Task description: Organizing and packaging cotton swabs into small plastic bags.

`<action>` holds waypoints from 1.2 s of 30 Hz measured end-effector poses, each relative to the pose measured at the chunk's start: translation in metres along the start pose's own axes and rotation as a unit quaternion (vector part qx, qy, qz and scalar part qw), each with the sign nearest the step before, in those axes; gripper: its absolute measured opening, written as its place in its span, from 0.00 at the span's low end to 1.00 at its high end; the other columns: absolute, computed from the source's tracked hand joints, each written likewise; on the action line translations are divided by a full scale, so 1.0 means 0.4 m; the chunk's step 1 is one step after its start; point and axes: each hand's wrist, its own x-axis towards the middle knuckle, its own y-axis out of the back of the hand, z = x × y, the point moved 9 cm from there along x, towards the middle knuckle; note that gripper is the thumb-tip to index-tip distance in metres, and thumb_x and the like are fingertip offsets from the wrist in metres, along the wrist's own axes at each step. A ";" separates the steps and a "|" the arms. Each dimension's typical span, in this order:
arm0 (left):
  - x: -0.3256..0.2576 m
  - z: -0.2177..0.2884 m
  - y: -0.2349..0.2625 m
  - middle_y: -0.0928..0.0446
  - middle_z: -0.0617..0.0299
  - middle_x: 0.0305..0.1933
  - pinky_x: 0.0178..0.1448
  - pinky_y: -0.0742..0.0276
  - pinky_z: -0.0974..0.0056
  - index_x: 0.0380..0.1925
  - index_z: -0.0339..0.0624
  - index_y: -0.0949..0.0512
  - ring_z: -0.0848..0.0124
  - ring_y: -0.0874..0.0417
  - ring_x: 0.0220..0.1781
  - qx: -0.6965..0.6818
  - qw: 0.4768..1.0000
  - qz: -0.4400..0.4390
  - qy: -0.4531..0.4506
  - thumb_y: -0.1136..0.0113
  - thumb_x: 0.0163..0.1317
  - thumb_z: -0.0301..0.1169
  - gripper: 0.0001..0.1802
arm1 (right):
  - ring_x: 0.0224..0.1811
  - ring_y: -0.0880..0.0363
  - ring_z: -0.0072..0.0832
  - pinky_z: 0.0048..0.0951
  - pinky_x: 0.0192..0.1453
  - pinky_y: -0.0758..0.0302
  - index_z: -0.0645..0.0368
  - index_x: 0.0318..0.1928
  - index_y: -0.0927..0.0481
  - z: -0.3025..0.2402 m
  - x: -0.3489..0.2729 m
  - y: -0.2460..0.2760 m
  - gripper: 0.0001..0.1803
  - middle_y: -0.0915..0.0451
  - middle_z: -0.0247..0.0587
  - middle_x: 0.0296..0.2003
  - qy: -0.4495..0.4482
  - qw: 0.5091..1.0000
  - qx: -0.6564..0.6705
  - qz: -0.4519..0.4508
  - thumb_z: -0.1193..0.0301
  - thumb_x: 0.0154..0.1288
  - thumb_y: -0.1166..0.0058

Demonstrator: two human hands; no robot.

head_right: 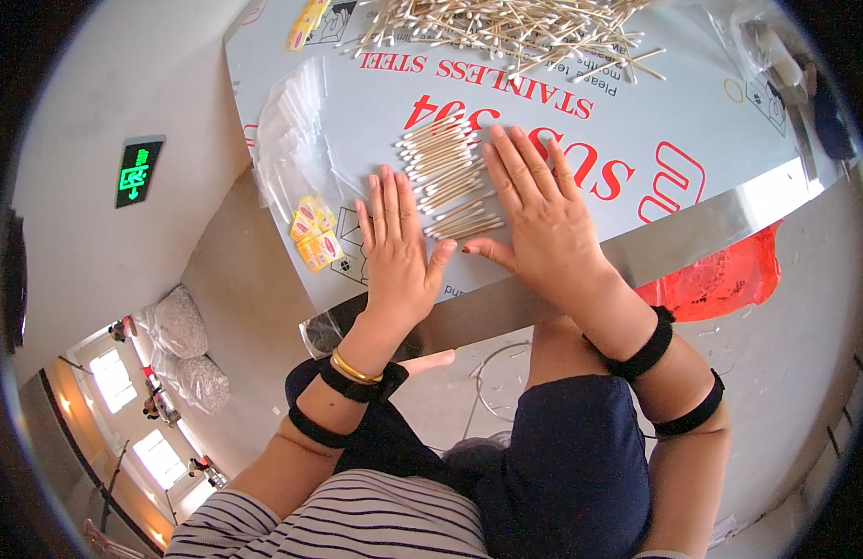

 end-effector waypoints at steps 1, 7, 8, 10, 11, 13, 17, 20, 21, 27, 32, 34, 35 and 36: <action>0.001 0.001 -0.002 0.62 0.33 0.86 0.85 0.72 0.35 0.81 0.25 0.58 0.40 0.64 0.89 0.001 1.000 -0.001 0.003 0.68 0.78 0.65 0.54 | 0.87 0.56 0.39 0.50 0.89 0.62 0.66 0.80 0.44 -0.005 0.000 -0.003 0.60 0.48 0.47 0.83 -0.001 1.000 0.000 -0.003 0.29 0.65 0.53; 0.004 0.008 -0.008 0.62 0.33 0.86 0.85 0.73 0.35 0.81 0.25 0.58 0.40 0.64 0.89 0.012 1.000 0.001 0.011 0.68 0.78 0.66 0.54 | 0.87 0.57 0.39 0.50 0.89 0.63 0.67 0.80 0.45 -0.017 0.003 -0.006 0.61 0.48 0.47 0.83 -0.004 1.000 -0.008 -0.012 0.28 0.64 0.54; 0.005 0.009 -0.010 0.62 0.33 0.86 0.85 0.73 0.35 0.81 0.25 0.58 0.40 0.64 0.89 0.011 1.000 0.001 0.011 0.68 0.78 0.66 0.54 | 0.87 0.57 0.39 0.50 0.89 0.63 0.67 0.81 0.45 -0.017 0.002 -0.007 0.62 0.49 0.47 0.83 -0.004 1.000 -0.009 -0.013 0.28 0.64 0.54; 0.005 0.010 -0.011 0.62 0.33 0.86 0.85 0.73 0.35 0.81 0.25 0.58 0.40 0.65 0.89 0.014 1.000 0.003 0.009 0.69 0.78 0.65 0.53 | 0.87 0.57 0.39 0.50 0.89 0.63 0.67 0.81 0.45 -0.019 0.002 -0.008 0.62 0.49 0.48 0.83 -0.005 1.000 -0.012 -0.015 0.28 0.64 0.54; 0.005 0.011 -0.011 0.62 0.33 0.86 0.85 0.73 0.35 0.81 0.25 0.58 0.40 0.65 0.89 0.015 1.000 0.003 0.009 0.69 0.78 0.65 0.53 | 0.87 0.58 0.39 0.50 0.89 0.63 0.67 0.81 0.45 -0.020 0.002 -0.009 0.62 0.49 0.48 0.83 -0.005 1.000 -0.014 -0.016 0.28 0.64 0.54; 0.005 0.011 -0.010 0.62 0.33 0.86 0.85 0.72 0.35 0.81 0.25 0.58 0.40 0.65 0.89 0.016 1.000 0.003 0.013 0.69 0.78 0.65 0.53 | 0.87 0.58 0.40 0.50 0.89 0.63 0.68 0.80 0.45 -0.023 0.002 -0.014 0.62 0.49 0.48 0.83 0.000 1.000 -0.011 -0.016 0.29 0.64 0.54; 0.008 0.011 -0.011 0.62 0.34 0.86 0.85 0.72 0.35 0.81 0.26 0.58 0.40 0.64 0.89 0.025 1.000 0.003 0.015 0.69 0.78 0.65 0.53 | 0.87 0.58 0.41 0.50 0.89 0.63 0.68 0.80 0.45 -0.028 0.005 -0.012 0.61 0.49 0.50 0.83 0.004 1.000 -0.018 -0.021 0.29 0.64 0.53; 0.008 0.009 -0.011 0.62 0.34 0.87 0.85 0.72 0.35 0.81 0.26 0.58 0.40 0.64 0.88 0.023 1.000 0.005 0.013 0.69 0.78 0.64 0.52 | 0.87 0.57 0.41 0.50 0.89 0.63 0.69 0.80 0.45 -0.030 0.006 -0.006 0.61 0.49 0.50 0.83 0.009 1.000 -0.009 -0.015 0.29 0.65 0.53; 0.008 0.007 -0.006 0.62 0.34 0.87 0.85 0.72 0.34 0.81 0.27 0.58 0.40 0.64 0.88 0.007 1.000 0.013 0.014 0.68 0.79 0.64 0.52 | 0.87 0.57 0.41 0.50 0.89 0.63 0.69 0.80 0.45 -0.027 0.007 -0.002 0.61 0.49 0.50 0.83 0.010 1.000 -0.008 -0.015 0.29 0.65 0.53; 0.048 -0.036 0.030 0.60 0.34 0.86 0.85 0.74 0.34 0.81 0.24 0.56 0.42 0.65 0.89 0.020 0.999 0.030 0.034 0.64 0.78 0.65 0.53 | 0.87 0.55 0.41 0.49 0.89 0.61 0.69 0.80 0.44 0.015 0.050 0.031 0.60 0.47 0.51 0.82 -0.002 1.000 -0.015 0.003 0.29 0.67 0.54; 0.069 -0.034 0.008 0.61 0.35 0.87 0.86 0.75 0.35 0.80 0.23 0.56 0.46 0.65 0.89 0.041 0.999 0.006 0.034 0.65 0.77 0.66 0.55 | 0.87 0.56 0.40 0.48 0.89 0.59 0.69 0.79 0.43 0.011 0.073 0.005 0.60 0.46 0.51 0.82 0.012 1.000 -0.028 0.002 0.28 0.66 0.53; 0.073 -0.025 0.001 0.61 0.35 0.87 0.86 0.75 0.36 0.80 0.23 0.56 0.46 0.65 0.89 0.039 0.999 0.007 0.035 0.66 0.77 0.66 0.55 | 0.87 0.56 0.41 0.48 0.88 0.59 0.69 0.80 0.44 0.000 0.075 0.002 0.60 0.47 0.51 0.82 0.010 1.000 -0.017 0.006 0.30 0.65 0.50; 0.074 -0.024 0.000 0.61 0.35 0.87 0.86 0.75 0.36 0.80 0.22 0.56 0.46 0.65 0.89 0.038 0.999 0.009 0.034 0.66 0.77 0.66 0.55 | 0.87 0.56 0.42 0.48 0.88 0.58 0.70 0.80 0.45 -0.003 0.076 0.002 0.61 0.48 0.52 0.82 0.008 1.000 -0.006 0.009 0.33 0.65 0.46; 0.073 -0.025 0.001 0.61 0.35 0.87 0.86 0.75 0.36 0.80 0.22 0.56 0.46 0.65 0.89 0.039 0.999 0.008 0.035 0.66 0.77 0.66 0.55 | 0.87 0.56 0.42 0.48 0.88 0.58 0.70 0.80 0.45 -0.005 0.078 0.001 0.61 0.48 0.52 0.82 0.009 1.000 -0.005 0.009 0.33 0.65 0.46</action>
